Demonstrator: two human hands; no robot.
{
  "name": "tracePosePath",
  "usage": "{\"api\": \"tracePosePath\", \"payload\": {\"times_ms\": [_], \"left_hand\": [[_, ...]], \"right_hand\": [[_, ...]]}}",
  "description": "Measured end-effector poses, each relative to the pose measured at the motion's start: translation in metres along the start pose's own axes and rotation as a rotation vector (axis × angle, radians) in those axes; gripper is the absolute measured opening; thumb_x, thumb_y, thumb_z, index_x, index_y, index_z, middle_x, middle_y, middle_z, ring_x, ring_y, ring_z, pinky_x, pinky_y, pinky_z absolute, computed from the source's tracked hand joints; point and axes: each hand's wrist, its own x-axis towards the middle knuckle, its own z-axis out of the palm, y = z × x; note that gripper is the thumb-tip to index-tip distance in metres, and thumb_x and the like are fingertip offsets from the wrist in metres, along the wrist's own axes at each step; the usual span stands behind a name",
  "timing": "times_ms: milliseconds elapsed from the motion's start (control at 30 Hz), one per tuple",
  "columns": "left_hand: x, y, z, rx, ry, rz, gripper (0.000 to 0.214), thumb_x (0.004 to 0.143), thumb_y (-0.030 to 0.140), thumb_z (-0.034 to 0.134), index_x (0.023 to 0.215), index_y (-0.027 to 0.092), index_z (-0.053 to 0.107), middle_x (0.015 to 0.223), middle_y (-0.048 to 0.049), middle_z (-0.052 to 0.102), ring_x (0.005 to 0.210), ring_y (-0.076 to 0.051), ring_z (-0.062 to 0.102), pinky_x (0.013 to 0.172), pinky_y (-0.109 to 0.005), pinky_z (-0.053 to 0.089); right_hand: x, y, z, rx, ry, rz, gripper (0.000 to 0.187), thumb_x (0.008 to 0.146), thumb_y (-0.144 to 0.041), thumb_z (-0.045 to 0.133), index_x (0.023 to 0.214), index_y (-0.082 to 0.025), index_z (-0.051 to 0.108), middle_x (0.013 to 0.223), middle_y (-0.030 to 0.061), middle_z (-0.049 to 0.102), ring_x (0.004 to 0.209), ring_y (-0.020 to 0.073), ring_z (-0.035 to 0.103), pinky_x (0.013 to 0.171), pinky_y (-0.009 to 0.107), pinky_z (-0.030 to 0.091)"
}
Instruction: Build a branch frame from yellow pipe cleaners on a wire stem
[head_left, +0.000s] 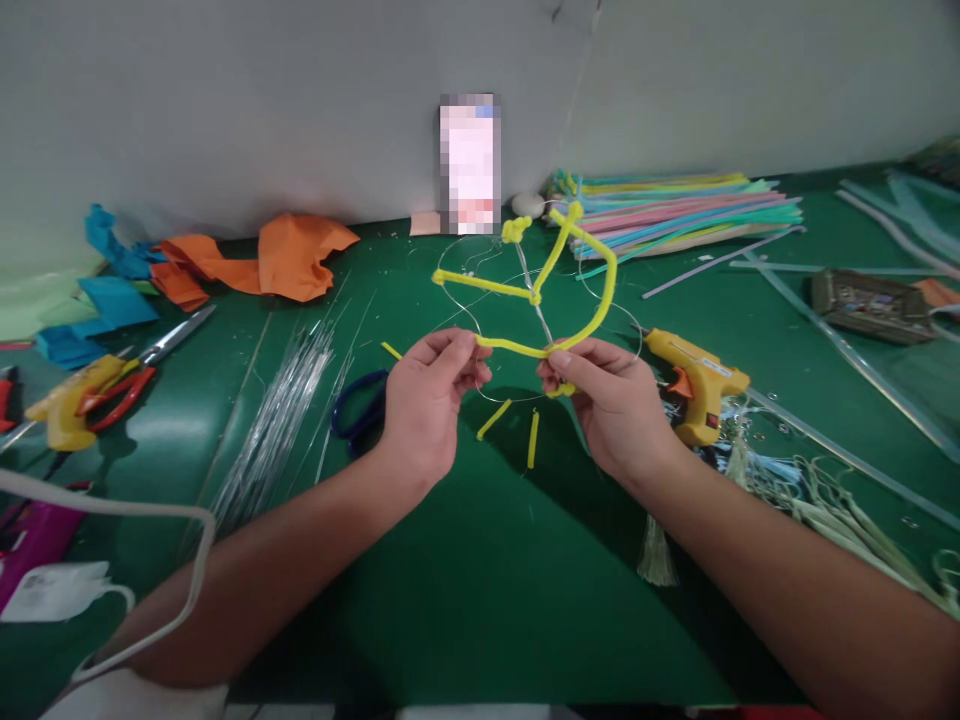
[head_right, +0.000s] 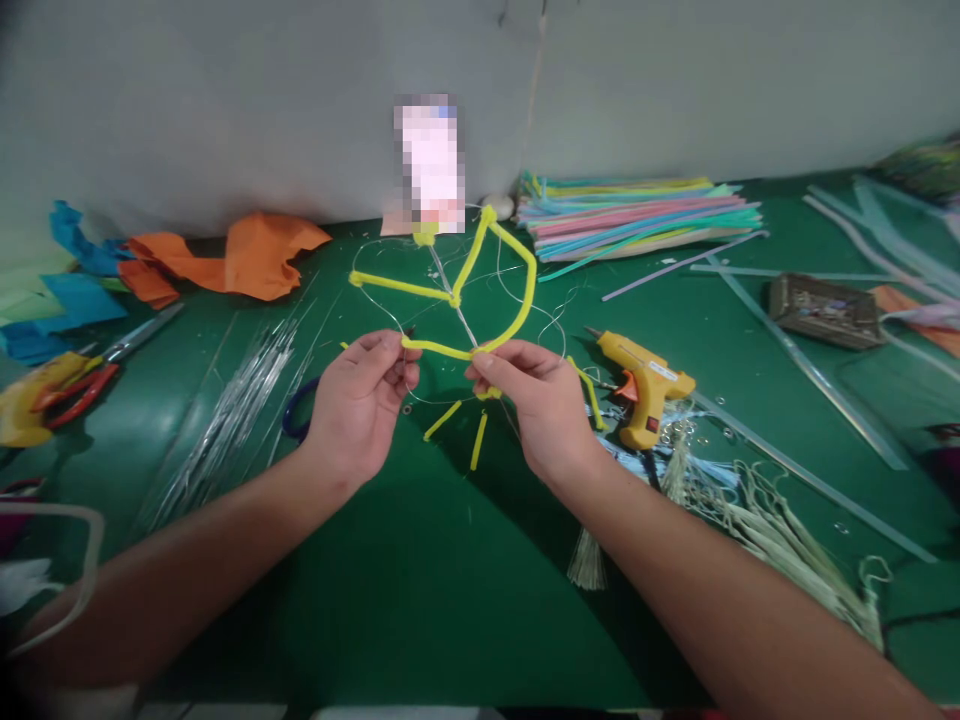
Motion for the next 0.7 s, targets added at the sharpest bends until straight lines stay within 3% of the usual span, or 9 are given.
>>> {"api": "tracePosePath", "payload": {"times_ms": [200, 367, 700], "left_hand": [[-0.0015, 0.0007, 0.0014, 0.042, 0.021, 0.078, 0.014, 0.077, 0.028, 0.077, 0.083, 0.016, 0.073, 0.075, 0.0004, 0.07, 0.06, -0.006, 0.058, 0.06, -0.019, 0.047], [-0.0039, 0.0044, 0.0045, 0.105, 0.058, 0.06, 0.018, 0.068, 0.022, 0.083, 0.082, 0.017, 0.073, 0.066, 0.0036, 0.064, 0.056, -0.005, 0.053, 0.058, -0.019, 0.043], [-0.0017, 0.0037, 0.0033, 0.081, 0.022, 0.015, 0.009, 0.072, 0.021, 0.079, 0.081, 0.019, 0.077, 0.064, 0.0035, 0.06, 0.055, -0.005, 0.049, 0.056, -0.019, 0.04]], "right_hand": [[-0.0011, 0.0019, -0.0007, -0.022, -0.02, -0.022, 0.007, 0.076, -0.023, 0.079, 0.07, -0.026, 0.078, 0.068, -0.0022, 0.071, 0.062, 0.0085, 0.06, 0.067, 0.024, 0.049], [-0.0021, 0.0017, 0.0006, -0.016, -0.035, -0.014, 0.007, 0.076, -0.023, 0.079, 0.069, -0.026, 0.077, 0.068, -0.0021, 0.072, 0.062, 0.0089, 0.06, 0.067, 0.024, 0.049], [-0.0001, 0.0032, -0.0005, -0.022, -0.039, -0.009, 0.007, 0.076, -0.023, 0.08, 0.07, -0.025, 0.077, 0.069, -0.0021, 0.071, 0.063, 0.0094, 0.06, 0.067, 0.024, 0.049]]}}
